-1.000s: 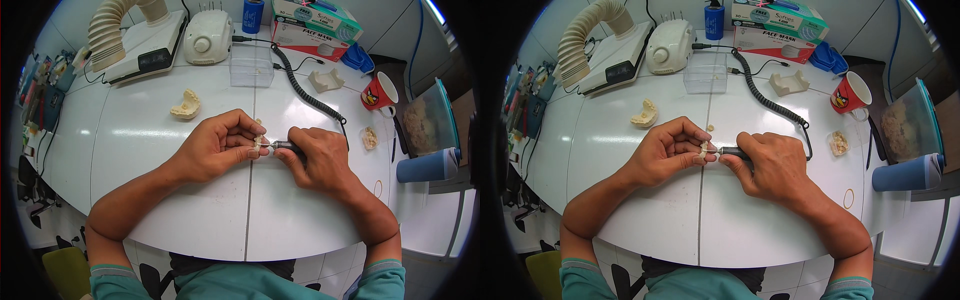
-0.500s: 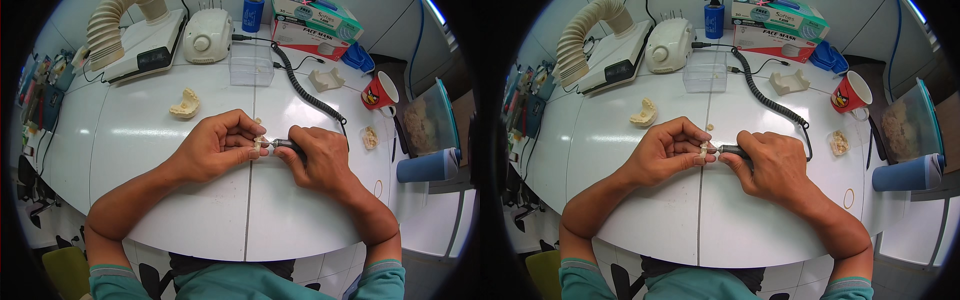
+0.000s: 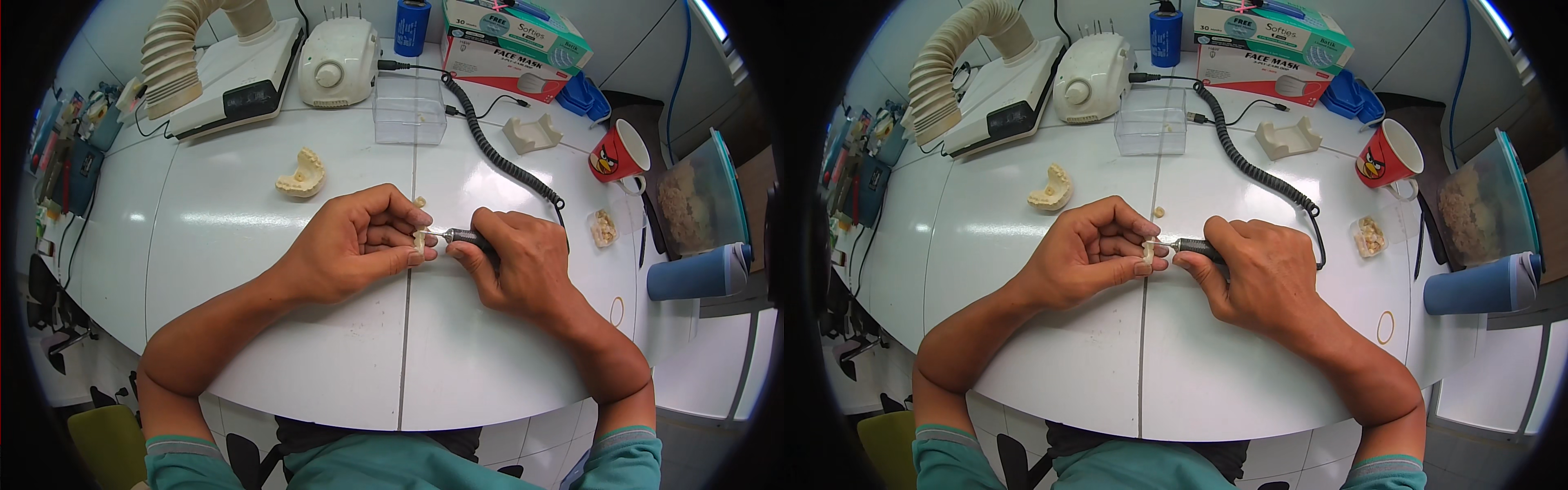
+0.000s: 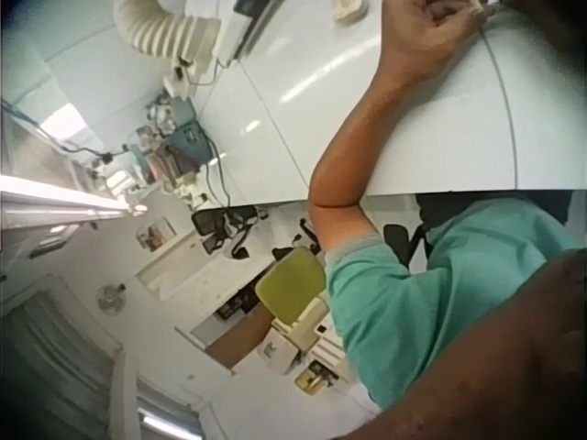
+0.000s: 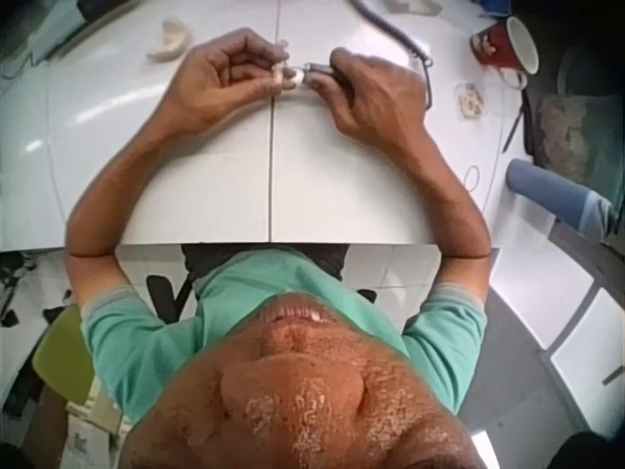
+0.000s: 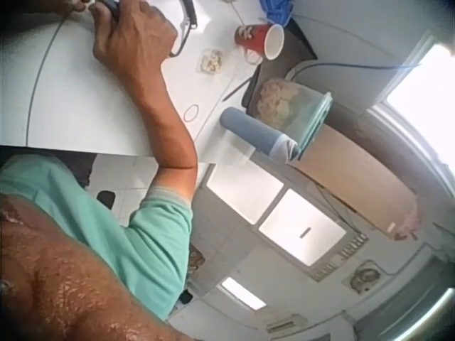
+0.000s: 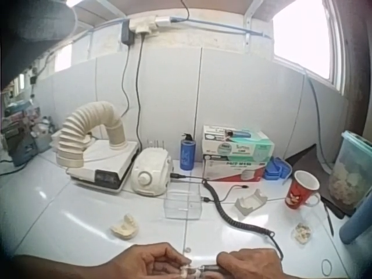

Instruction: The recorder uses a dental handpiece with a rotary bur to trim and refine a gypsum dental model.

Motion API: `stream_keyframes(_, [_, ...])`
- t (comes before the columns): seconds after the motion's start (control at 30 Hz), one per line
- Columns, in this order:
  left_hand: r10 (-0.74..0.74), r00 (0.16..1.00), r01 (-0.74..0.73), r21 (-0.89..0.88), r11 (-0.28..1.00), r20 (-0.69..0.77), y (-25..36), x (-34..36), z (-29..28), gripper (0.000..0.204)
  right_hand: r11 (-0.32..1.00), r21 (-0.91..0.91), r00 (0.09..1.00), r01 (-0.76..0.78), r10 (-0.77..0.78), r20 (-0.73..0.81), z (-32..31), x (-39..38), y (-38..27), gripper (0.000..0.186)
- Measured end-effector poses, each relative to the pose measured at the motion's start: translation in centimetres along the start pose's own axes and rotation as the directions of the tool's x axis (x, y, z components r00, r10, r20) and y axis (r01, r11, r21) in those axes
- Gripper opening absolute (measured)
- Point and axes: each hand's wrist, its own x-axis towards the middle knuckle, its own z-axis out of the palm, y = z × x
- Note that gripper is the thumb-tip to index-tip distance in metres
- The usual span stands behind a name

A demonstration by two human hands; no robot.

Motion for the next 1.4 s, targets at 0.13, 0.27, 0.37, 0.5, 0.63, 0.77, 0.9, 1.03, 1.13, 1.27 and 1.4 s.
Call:
stream_keyframes(0.13, [-0.008,1.0,0.008,-0.029,1.0,0.005,-0.09,-0.01,0.0,0.03,1.0,0.009,1.0,-0.018,0.018,-0.011,0.17,-0.04,0.07,0.04])
stream_keyframes(0.27, [0.018,1.0,-0.018,-0.003,1.0,-0.01,-0.19,-0.01,-0.02,0.031,1.0,0.002,1.0,0.006,-0.006,0.0,-0.08,0.05,-0.03,0.04])
stream_keyframes(0.37, [-0.021,1.0,0.021,-0.012,1.0,-0.008,0.02,-0.04,-0.01,0.031,1.0,0.008,1.0,-0.023,0.023,0.003,0.11,-0.03,-0.04,0.041])
stream_keyframes(0.5, [-0.019,1.0,0.019,-0.007,1.0,0.003,-0.13,-0.04,-0.09,0.033,1.0,0.01,1.0,-0.002,0.002,-0.003,0.02,0.08,-0.02,0.041])
stream_keyframes(0.63, [-0.003,1.0,0.004,0.029,1.0,-0.007,0.0,-0.1,0.02,0.033,1.0,0.008,1.0,0.0,0.0,0.006,-0.07,0.12,-0.05,0.041])
stream_keyframes(0.77, [-0.02,0.999,0.022,0.052,0.998,-0.042,0.3,-0.14,0.2,0.031,1.0,0.015,1.0,0.008,-0.009,0.005,-0.06,0.11,0.0,0.042])
stream_keyframes(0.9, [-0.011,0.999,0.013,0.051,0.999,-0.043,0.22,-0.12,0.26,0.031,1.0,0.004,1.0,0.006,-0.006,0.006,-0.02,0.08,0.03,0.042])
stream_keyframes(1.03, [-0.002,0.999,0.007,0.093,0.996,-0.051,0.11,-0.21,0.27,0.033,1.0,0.005,1.0,-0.003,0.003,0.015,-0.01,0.04,0.04,0.042])
stream_keyframes(1.13, [0.028,0.998,-0.024,0.067,0.997,-0.058,-0.3,-0.14,0.17,0.034,1.0,0.009,1.0,-0.003,0.003,0.016,0.01,0.06,0.06,0.042])
stream_keyframes(1.27, [0.059,0.996,-0.053,0.094,0.994,-0.061,-0.11,-0.2,0.29,0.033,1.0,0.016,1.0,-0.005,0.005,0.029,-0.07,0.08,0.13,0.042])
stream_keyframes(1.4, [0.05,0.997,-0.045,0.085,0.995,-0.067,-0.24,-0.22,0.27,0.033,1.0,0.03,1.0,-0.008,0.007,0.023,-0.03,0.03,0.1,0.042])
